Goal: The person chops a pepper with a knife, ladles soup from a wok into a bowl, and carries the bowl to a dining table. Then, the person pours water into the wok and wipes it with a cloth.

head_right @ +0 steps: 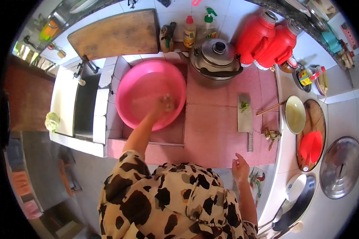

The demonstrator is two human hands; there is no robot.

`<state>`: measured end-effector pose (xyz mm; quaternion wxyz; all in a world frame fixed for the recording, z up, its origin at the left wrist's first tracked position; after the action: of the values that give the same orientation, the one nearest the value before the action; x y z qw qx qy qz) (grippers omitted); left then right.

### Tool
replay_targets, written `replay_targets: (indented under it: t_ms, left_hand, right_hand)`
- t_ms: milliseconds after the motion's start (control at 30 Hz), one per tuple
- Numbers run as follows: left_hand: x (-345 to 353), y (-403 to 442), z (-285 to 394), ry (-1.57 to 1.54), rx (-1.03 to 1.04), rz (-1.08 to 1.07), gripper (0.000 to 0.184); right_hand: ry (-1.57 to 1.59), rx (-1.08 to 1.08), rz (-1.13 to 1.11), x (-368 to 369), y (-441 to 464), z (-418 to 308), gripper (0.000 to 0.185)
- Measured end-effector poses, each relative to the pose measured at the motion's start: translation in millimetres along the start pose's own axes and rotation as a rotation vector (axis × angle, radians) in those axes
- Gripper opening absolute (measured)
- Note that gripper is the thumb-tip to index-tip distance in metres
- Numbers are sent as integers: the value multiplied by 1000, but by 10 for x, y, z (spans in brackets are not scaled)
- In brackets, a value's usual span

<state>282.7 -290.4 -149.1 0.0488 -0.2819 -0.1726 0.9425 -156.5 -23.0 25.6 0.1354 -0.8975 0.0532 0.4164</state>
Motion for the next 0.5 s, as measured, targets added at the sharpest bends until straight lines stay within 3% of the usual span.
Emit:
replay_targets:
  t_ms: [67,167,267,367,400,467,500]
  left_hand:
    - [-619,-265,662,-150,96,148,46]
    - [-885,196,-40,252,-148,-40,43]
    - [-976,182,-272,728,-2,-68,46]
    - [-1063,342,-940,868,-350,-67,49]
    - [-1026,212,-702,759,-391,-22,51]
    - [-877,-329,525,975,-290,4,53]
    - [-643,-534,1033,1280,-129,15,55]
  right_hand:
    - [24,15,12,107,-45,-54,29]
    - [29,22,22,266,-68,-83,28]
    - [30,70,-8,397,-94,-129,26]
    - [56,86,13,412,-167,-128,26]
    - [55,108,-2,430,-194,-121,26]
    - [57,187,11,434,-267,-79,26]
    - [53,143,34,451,-303,-41,25]
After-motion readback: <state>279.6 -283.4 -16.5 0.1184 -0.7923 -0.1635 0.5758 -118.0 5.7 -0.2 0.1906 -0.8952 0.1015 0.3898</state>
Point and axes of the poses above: each hand's wrist, its own y-axis towards the middle knuckle, its own x-axis out of the palm, z = x × y, the point moved 9 cm from there along y, towards the middle knuckle, and after that the axes turned 3 degrees about -z, right-handed, at the moved point
